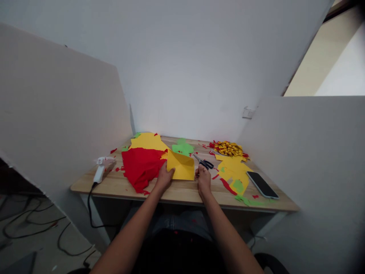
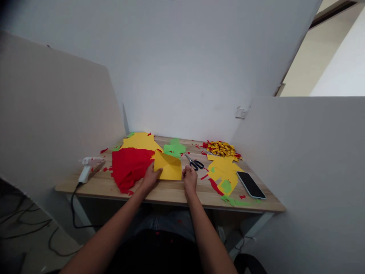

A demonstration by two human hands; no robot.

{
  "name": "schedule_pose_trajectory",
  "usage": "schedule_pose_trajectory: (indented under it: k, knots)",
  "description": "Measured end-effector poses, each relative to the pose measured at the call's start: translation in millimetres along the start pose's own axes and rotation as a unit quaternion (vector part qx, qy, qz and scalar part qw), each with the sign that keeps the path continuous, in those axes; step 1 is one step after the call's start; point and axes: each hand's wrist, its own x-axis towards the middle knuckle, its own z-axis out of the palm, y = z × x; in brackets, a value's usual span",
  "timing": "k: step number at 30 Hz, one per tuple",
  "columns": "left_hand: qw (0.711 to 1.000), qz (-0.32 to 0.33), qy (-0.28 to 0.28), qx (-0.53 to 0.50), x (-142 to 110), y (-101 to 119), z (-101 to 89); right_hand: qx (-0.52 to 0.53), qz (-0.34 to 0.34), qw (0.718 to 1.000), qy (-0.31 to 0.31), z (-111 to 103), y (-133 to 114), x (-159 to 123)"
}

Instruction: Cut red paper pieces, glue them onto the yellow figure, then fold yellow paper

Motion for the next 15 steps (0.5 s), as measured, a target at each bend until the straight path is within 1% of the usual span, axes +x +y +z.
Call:
schedule_pose_trajectory:
  k: [3, 10, 15]
  knots:
    - [1.0, 0.003, -0.004, -0.01, 0.2, -1.6, 0.6, -0.004, 0.012, 1.0, -0.015, 0.8, 1.1, -0.5]
    - [1.0, -0.002, -0.005, -0.013, 2.5, -4.1, 0.7, 0.014, 0.036, 0.999, -0.003, 1.4, 3.6, 1.8]
    - [1.0, -0.008, 0.015, 0.008, 1.3, 0.5, 1.2, 0.02, 0.042, 0.999, -0.018, 0.9, -2.1, -0.5]
